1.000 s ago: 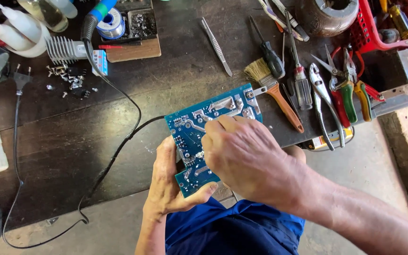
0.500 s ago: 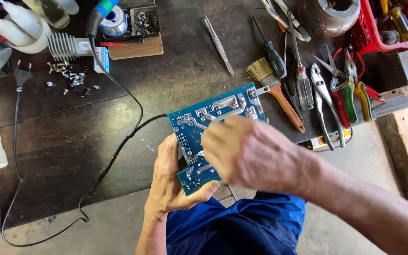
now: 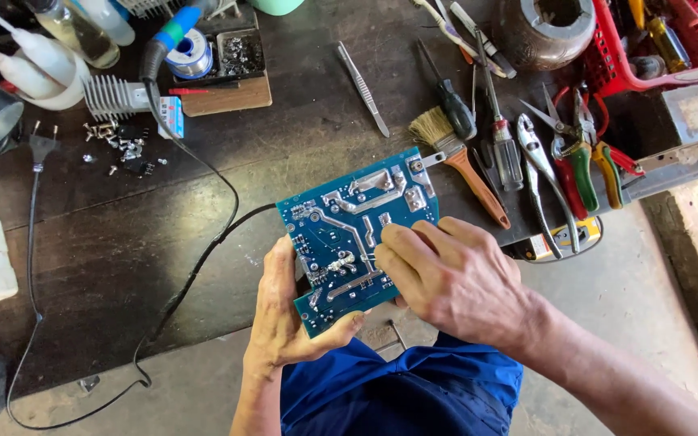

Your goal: The person is inspecting a blue printed circuit board (PCB), using a small metal probe to check and clean individual solder joints while holding the board in their hands.

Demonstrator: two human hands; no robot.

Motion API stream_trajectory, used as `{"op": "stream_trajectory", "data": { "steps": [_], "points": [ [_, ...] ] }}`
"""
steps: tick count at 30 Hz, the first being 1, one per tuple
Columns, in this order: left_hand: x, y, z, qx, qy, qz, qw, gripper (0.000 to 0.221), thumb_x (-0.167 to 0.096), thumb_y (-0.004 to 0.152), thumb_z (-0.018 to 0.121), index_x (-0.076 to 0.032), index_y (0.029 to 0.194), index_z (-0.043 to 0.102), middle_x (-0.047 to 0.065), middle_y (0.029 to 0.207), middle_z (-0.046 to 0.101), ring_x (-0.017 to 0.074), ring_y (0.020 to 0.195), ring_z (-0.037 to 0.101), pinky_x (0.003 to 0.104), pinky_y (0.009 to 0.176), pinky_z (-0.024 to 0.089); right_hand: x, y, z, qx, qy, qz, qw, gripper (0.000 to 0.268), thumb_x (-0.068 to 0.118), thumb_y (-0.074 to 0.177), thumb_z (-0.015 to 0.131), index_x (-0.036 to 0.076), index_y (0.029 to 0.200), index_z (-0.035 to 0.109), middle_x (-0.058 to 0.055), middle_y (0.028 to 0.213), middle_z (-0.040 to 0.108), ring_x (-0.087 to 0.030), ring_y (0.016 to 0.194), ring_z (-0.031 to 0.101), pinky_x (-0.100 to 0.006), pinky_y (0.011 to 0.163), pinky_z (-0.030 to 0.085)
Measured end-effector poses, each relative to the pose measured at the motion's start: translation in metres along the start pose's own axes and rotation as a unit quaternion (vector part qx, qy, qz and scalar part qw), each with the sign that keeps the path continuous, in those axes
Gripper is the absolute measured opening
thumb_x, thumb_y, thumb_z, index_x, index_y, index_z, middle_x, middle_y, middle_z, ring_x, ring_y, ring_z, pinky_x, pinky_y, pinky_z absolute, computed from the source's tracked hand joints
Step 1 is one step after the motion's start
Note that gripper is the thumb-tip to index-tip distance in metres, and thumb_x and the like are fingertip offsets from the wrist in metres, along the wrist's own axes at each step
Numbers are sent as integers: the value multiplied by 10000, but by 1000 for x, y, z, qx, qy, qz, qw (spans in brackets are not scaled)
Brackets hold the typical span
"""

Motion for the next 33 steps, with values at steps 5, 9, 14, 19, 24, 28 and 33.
{"op": "stream_trajectory", "data": {
  "steps": [5,9,14,19,24,28,33],
  "points": [
    [2,-2,2,-8,13,-16,1000,961,-601,651,752,-43,1365,434,90,1241,572,249,1089,565,414,932,522,7,6,-5,-14,-11,11,1000,141,36,1038,604,71,909,647,-54,960,595,-134,629,489,-277,510,324],
    [1,0,2,-9,1,7,1000,919,-581,672,761,-37,1330,421,90,1191,572,228,1037,579,394,911,539,13,8,-4,-35,-12,18,999,128,-1,1018,598,47,927,673,-80,968,617,-121,629,491,-262,497,292],
    [1,0,3,-10,5,32,999,897,-582,724,757,-10,1322,411,104,1145,576,236,974,613,395,853,578,27,3,18,-38,6,-10,999,124,37,994,569,67,918,662,-102,956,672,-57,526,453,-207,420,287],
    [2,0,3,-19,2,22,1000,870,-570,700,767,-1,1263,424,80,1064,549,219,910,586,382,805,560,24,4,16,-50,20,56,997,75,-27,920,692,34,963,697,-109,978,706,-120,629,608,-219,465,453],
    [-1,1,2,-11,6,7,1000,889,-566,681,777,-22,1285,416,84,1095,557,219,939,597,384,823,564,26,12,-2,-48,40,81,995,86,-69,956,646,-4,948,701,-127,970,666,-182,669,603,-302,513,417],
    [-2,0,2,-11,15,-2,1000,911,-576,676,772,-27,1310,415,81,1117,570,233,952,595,403,836,557,27,13,-5,-40,2,87,995,162,-107,930,653,32,849,672,-65,884,679,-100,531,465,-246,454,290],
    [-1,1,2,-13,11,7,1000,880,-589,688,753,-24,1273,416,72,1070,561,213,905,572,383,798,551,29,11,-2,-8,-11,84,996,95,-63,954,682,20,910,690,-69,864,639,-140,555,490,-274,472,337]
  ]
}}
Point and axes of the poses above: each hand's wrist, its own y-axis towards the middle knuckle, its own z-axis out of the palm, x = y × z, the point moved 1 cm from there along y, towards the middle knuckle
